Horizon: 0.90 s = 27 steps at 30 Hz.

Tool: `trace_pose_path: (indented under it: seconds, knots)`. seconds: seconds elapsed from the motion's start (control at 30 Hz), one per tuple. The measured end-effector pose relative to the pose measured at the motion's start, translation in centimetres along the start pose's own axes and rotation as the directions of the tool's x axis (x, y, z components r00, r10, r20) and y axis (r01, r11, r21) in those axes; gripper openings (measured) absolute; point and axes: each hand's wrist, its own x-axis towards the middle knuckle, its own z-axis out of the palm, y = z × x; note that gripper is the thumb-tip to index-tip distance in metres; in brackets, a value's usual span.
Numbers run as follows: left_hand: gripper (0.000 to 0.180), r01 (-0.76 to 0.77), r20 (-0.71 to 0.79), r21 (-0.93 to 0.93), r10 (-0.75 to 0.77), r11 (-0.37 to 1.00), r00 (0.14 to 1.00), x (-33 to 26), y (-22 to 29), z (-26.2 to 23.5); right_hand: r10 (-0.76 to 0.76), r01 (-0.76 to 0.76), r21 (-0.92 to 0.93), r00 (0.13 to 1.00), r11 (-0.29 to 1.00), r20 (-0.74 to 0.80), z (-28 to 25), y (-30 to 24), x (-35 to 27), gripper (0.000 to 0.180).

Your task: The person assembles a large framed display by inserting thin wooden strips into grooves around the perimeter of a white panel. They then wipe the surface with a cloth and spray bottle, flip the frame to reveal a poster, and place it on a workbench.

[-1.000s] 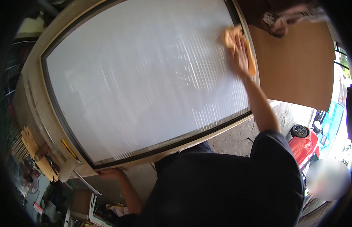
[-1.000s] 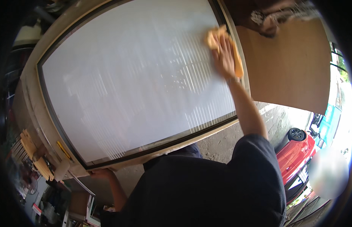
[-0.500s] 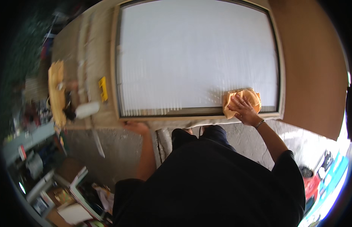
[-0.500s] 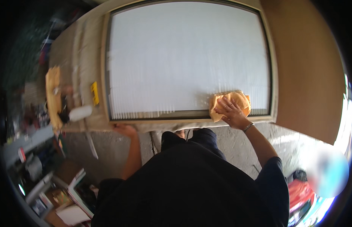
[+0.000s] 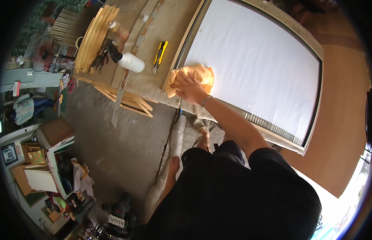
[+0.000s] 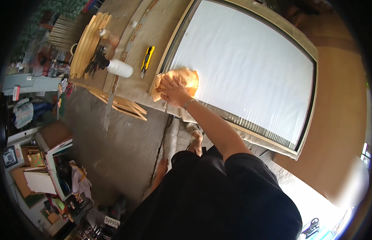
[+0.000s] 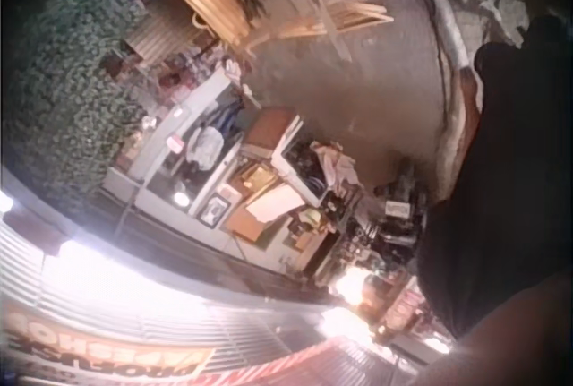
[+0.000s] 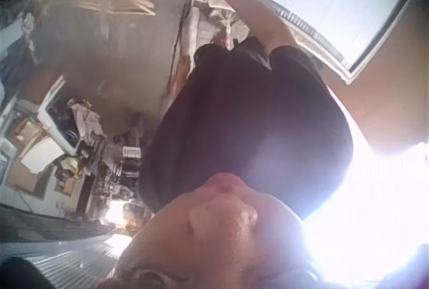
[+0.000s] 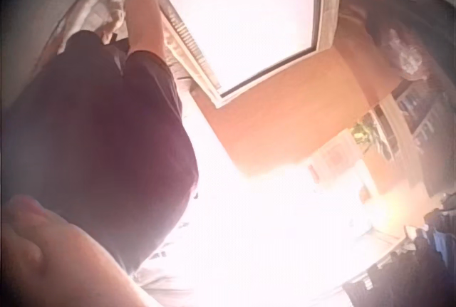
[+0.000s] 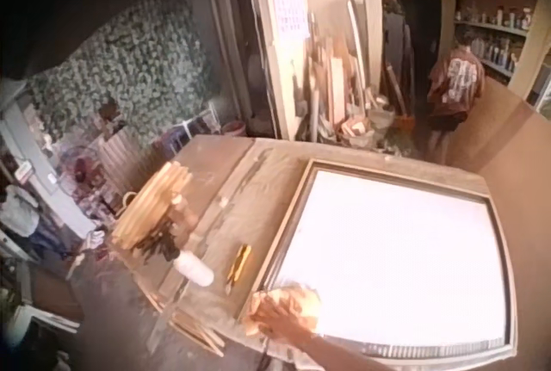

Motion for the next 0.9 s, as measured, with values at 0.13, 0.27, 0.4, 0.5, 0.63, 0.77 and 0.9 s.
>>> trace_pose_path:
  seconds: [0.13,0.27,0.4,0.5,0.63,0.77,0.9]
  knots:
    - [0.029,-0.109,0.094,-0.22,0.132,0.969,0.987,-3.2,-8.0,0.6,0.037,-0.039,0.089,0.999,0.995,0.023,-0.9,2.1,-8.5,0.049]
    - [0.031,0.041,0.063,-0.395,-0.017,0.918,0.998,-2.7,-7.6,-0.5,0.268,-0.27,0.076,0.963,0.96,0.034,-3.0,7.0,-23.9,0.048]
    - [0.036,0.036,-0.143,-0.522,-0.129,0.852,0.981,0.9,-1.2,-2.2,0.605,-0.59,0.17,0.794,0.79,-0.054,-3.3,7.6,-33.8,0.048]
    - [0.041,-0.238,-0.341,-0.315,0.125,0.919,0.932,4.3,5.1,-4.3,0.819,-0.798,0.182,0.564,0.574,-0.11,-2.8,8.1,-39.8,0.053]
    - [0.05,-0.512,-0.51,-0.16,0.373,0.844,0.775,7.9,15.1,-5.8,0.967,-0.964,0.078,0.253,0.255,-0.034,-4.1,12.1,-47.2,0.06]
    - [0.067,-0.616,-0.543,0.348,0.688,0.707,0.482,8.8,24.0,-5.3,0.999,-0.995,0.088,-0.054,-0.053,-0.005,-3.9,16.4,-56.1,0.064]
    - [0.093,-0.593,-0.328,0.508,0.777,0.625,0.538,9.1,28.3,-2.8,0.997,-0.984,0.178,-0.033,-0.019,-0.076,-3.3,20.1,-61.1,0.065]
